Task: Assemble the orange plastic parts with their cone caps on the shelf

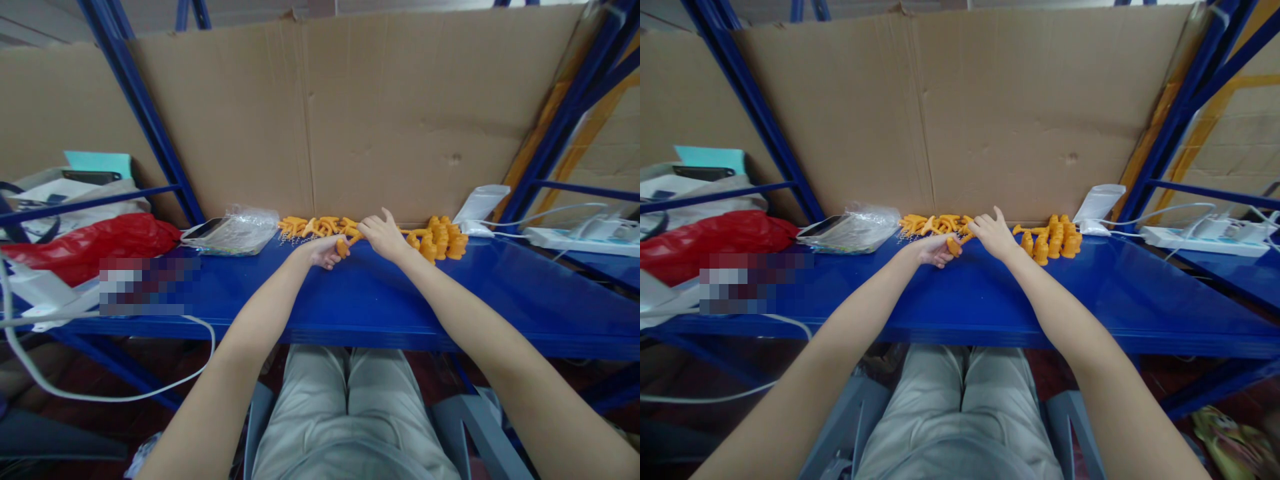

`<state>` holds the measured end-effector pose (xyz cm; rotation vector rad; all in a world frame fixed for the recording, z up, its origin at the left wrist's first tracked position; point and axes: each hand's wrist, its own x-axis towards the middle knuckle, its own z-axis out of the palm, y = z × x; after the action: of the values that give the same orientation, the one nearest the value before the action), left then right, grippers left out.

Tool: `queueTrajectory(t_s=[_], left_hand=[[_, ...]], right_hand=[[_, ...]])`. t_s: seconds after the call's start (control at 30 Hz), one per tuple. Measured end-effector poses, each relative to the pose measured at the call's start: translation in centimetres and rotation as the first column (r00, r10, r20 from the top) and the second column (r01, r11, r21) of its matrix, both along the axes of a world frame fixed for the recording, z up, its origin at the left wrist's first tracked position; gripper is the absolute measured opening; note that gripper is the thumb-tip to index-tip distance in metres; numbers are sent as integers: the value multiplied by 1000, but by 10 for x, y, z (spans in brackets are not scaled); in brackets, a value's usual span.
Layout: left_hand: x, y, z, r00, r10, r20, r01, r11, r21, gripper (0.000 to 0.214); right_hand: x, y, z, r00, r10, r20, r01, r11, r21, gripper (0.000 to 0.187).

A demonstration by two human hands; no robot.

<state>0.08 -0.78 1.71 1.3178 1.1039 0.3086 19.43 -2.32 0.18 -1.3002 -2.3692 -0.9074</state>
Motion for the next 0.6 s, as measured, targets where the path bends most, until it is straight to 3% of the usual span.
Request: queueTrajectory(t_s=[0.2, 0.33, 0.5, 0.6], left_hand=[[-8, 12, 1, 986, -163, 33, 164, 985, -47, 37], [-8, 11, 2, 983, -183, 30, 183, 983, -20, 42], [-1, 3, -2, 991, -50, -122, 64, 992, 108, 35], [2, 1, -7, 980, 80, -181, -31, 965, 259, 32]], right_hand=[[6, 10, -5, 995, 104, -8, -101, 982, 158, 36], [7, 10, -5, 996, 94, -9, -91, 982, 166, 34], [8, 7, -6, 1000, -13, 0, 13, 997, 70, 29], [10, 4, -8, 998, -65, 0, 65, 997, -27, 28]])
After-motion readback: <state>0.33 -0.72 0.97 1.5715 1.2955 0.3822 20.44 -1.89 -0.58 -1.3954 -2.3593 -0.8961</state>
